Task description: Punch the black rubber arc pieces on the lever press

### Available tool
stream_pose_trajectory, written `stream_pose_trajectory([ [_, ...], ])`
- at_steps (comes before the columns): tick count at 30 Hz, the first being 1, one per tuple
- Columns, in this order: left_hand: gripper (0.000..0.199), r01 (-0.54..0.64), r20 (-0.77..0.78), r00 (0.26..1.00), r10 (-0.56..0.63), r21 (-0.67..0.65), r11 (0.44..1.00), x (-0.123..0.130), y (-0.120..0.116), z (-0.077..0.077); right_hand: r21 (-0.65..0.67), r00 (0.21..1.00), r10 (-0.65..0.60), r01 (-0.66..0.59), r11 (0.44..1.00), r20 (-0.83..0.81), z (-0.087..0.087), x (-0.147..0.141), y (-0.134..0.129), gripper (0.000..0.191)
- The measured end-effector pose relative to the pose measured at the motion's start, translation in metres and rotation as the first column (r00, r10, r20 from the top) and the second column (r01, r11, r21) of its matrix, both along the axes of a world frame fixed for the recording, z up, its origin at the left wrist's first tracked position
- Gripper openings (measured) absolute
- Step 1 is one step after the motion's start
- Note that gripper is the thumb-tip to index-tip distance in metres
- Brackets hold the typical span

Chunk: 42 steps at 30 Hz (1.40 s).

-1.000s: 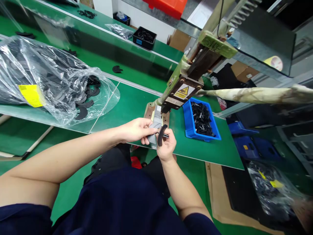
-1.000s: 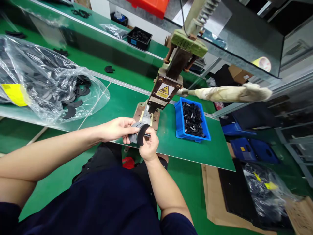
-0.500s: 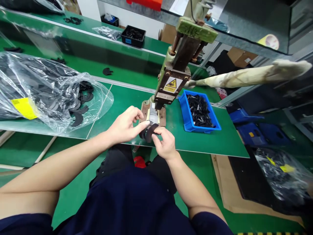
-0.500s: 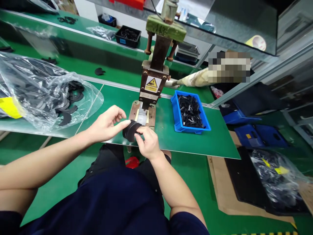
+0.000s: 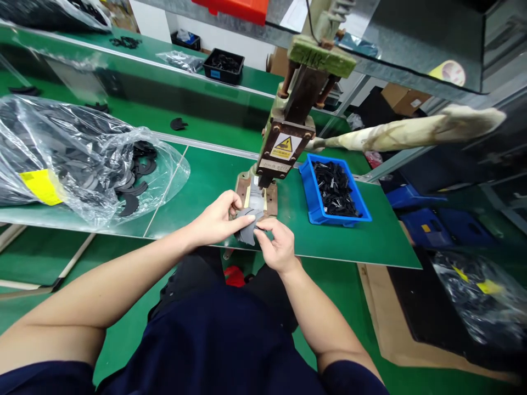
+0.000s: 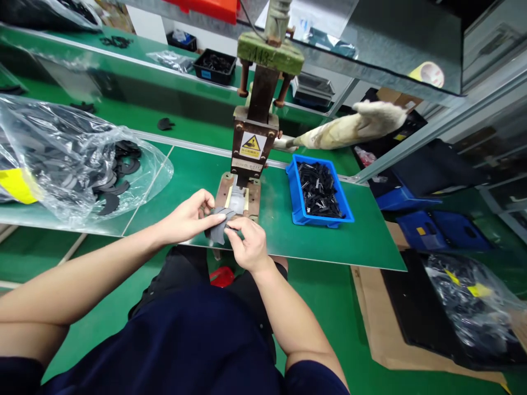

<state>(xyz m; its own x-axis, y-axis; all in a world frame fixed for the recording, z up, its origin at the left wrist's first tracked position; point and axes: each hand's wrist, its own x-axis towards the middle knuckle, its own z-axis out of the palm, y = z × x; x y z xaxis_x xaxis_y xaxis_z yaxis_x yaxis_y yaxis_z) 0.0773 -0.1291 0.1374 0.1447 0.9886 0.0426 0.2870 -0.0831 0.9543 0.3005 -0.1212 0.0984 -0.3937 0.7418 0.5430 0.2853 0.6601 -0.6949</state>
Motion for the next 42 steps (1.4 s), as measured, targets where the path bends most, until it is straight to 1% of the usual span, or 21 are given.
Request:
stream_pose_trajectory([
  [2,0.043,0.132,0.158,0.982,-0.107,-0.157,0.979,-0.004,-0.001,-0.003,-0.022,1.000,0.012,-0.012,1.000,-0.006,-0.002,0.002,0.002,0.012],
  [4,0.047,0.243,0.261,0.950,-0.172,-0.270,0.932,-0.013,0.002,-0.011,-0.060,1.000,0.022,-0.021,0.998,0.008,-0.006,0.006,0.004,0.018],
  [5,0.048,0.229,0.280,0.949,-0.145,-0.299,0.926,-0.019,0.006,-0.019,-0.082,1.000,0.017,-0.016,0.997,0.015,-0.008,0.009,0.005,0.023],
  [6,0.049,0.166,0.284,0.956,-0.074,-0.313,0.935,-0.025,0.013,-0.028,-0.103,1.000,0.003,-0.002,0.995,0.018,-0.012,0.012,0.006,0.029],
  [8,0.049,-0.053,0.275,0.950,0.149,-0.327,0.943,-0.040,0.034,-0.049,-0.140,0.999,-0.040,0.041,0.989,0.014,-0.019,0.021,0.006,0.035],
  [9,0.049,-0.166,0.269,0.925,0.268,-0.347,0.923,-0.048,0.050,-0.059,-0.153,0.998,-0.061,0.062,0.986,0.012,-0.023,0.026,0.005,0.033],
  [11,0.046,-0.332,0.250,0.850,0.464,-0.429,0.840,-0.061,0.090,-0.075,-0.171,0.996,-0.089,0.090,0.981,0.017,-0.028,0.036,0.001,0.027],
  [13,0.039,-0.417,0.266,0.758,0.596,-0.505,0.756,-0.069,0.140,-0.080,-0.179,0.994,-0.100,0.104,0.978,0.034,-0.031,0.045,-0.003,0.023],
  [14,0.035,-0.432,0.278,0.735,0.618,-0.511,0.743,-0.072,0.166,-0.078,-0.179,0.994,-0.104,0.111,0.978,0.046,-0.031,0.049,-0.006,0.023],
  [17,0.025,-0.435,0.341,0.715,0.610,-0.467,0.770,-0.077,0.234,-0.068,-0.175,0.987,-0.124,0.140,0.975,0.098,-0.029,0.061,-0.013,0.022],
  [19,0.025,-0.424,0.374,0.716,0.589,-0.438,0.793,-0.078,0.260,-0.069,-0.173,0.978,-0.154,0.177,0.969,0.138,-0.028,0.072,-0.017,0.021],
  [20,0.026,-0.424,0.377,0.720,0.583,-0.427,0.799,-0.079,0.266,-0.073,-0.170,0.972,-0.176,0.202,0.965,0.157,-0.028,0.079,-0.018,0.021],
  [22,0.026,-0.436,0.358,0.733,0.578,-0.405,0.804,-0.079,0.266,-0.087,-0.161,0.954,-0.230,0.262,0.952,0.195,-0.028,0.095,-0.018,0.021],
  [24,0.022,-0.441,0.341,0.757,0.558,-0.364,0.820,-0.079,0.255,-0.103,-0.142,0.928,-0.291,0.328,0.934,0.232,-0.027,0.115,-0.011,0.021],
  [26,0.018,-0.431,0.334,0.783,0.525,-0.318,0.845,-0.079,0.239,-0.116,-0.109,0.894,-0.358,0.397,0.911,0.269,-0.023,0.137,0.005,0.024],
  [29,0.020,-0.417,0.306,0.826,0.474,-0.233,0.878,-0.077,0.211,-0.124,-0.035,0.816,-0.475,0.513,0.857,0.329,-0.007,0.170,0.046,0.031],
  [33,0.036,-0.371,0.230,0.893,0.387,-0.111,0.922,-0.073,0.172,-0.131,0.059,0.662,-0.579,0.633,0.772,0.475,0.019,0.196,0.115,0.034],
  [35,0.045,-0.349,0.191,0.914,0.358,-0.083,0.934,-0.072,0.153,-0.135,0.060,0.586,-0.560,0.658,0.750,0.586,0.024,0.201,0.143,0.036],
  [37,0.051,-0.325,0.145,0.932,0.332,-0.066,0.943,-0.071,0.138,-0.138,0.019,0.526,-0.489,0.667,0.745,0.696,0.022,0.203,0.166,0.039],
  [39,0.053,-0.311,0.107,0.943,0.316,-0.058,0.949,-0.070,0.128,-0.139,-0.039,0.484,-0.397,0.671,0.740,0.780,0.016,0.202,0.182,0.043],
  [42,0.052,-0.311,0.064,0.947,0.314,-0.055,0.949,-0.067,0.122,-0.138,-0.107,0.446,-0.302,0.688,0.717,0.842,0.007,0.197,0.196,0.044],
])
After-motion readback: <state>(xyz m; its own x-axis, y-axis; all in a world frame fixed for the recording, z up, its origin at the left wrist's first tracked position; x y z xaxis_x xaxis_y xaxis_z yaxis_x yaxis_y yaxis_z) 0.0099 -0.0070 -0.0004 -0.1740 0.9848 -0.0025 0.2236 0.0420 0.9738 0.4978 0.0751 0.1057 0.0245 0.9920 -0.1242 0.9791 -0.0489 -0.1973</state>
